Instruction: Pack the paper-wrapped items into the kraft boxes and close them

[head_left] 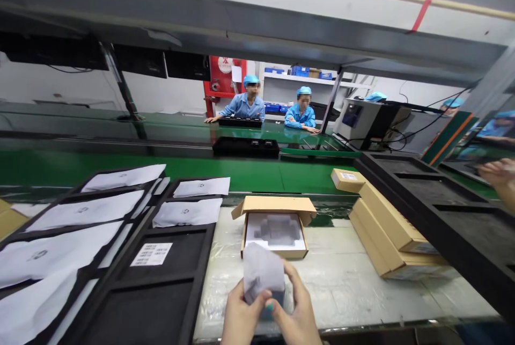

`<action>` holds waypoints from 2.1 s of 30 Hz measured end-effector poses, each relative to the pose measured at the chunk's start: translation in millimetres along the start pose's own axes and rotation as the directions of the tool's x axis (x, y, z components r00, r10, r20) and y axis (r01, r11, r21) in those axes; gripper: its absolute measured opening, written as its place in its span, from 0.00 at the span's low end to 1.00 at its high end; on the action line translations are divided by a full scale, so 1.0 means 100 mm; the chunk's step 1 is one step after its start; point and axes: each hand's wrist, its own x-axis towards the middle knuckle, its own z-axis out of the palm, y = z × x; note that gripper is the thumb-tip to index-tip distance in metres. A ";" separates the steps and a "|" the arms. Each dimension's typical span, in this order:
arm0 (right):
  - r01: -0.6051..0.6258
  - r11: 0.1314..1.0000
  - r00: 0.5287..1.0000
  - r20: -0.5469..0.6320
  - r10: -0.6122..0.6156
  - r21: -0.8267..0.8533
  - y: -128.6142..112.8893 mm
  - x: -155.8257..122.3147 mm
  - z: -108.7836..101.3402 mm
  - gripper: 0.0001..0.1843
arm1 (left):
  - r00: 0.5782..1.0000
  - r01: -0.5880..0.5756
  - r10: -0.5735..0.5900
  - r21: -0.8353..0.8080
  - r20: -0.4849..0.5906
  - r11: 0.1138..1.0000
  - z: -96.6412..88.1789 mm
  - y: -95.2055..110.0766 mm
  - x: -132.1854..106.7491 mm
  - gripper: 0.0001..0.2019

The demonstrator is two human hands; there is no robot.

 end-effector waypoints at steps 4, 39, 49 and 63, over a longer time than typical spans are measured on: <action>-0.103 0.963 0.980 -0.142 0.141 0.248 0.09 -0.06 0.30 0.13 | 0.997 0.010 -0.019 -0.117 -0.079 0.993 0.09 -0.12 -0.05 0.25; 0.451 0.647 0.810 0.586 -0.008 -0.614 0.36 1.06 -0.42 0.30 | 0.818 -0.358 0.572 0.726 -0.059 0.587 0.25 -0.24 0.70 0.31; 0.235 0.780 0.782 0.589 0.202 -0.580 0.86 1.66 -0.23 0.18 | 0.850 -0.291 0.527 0.828 -0.007 0.480 0.27 -0.36 0.74 0.35; 0.153 0.765 0.887 0.428 0.173 -0.626 0.82 1.68 -0.06 0.12 | 0.728 -0.494 0.684 0.733 0.055 0.467 0.17 -0.08 0.76 0.29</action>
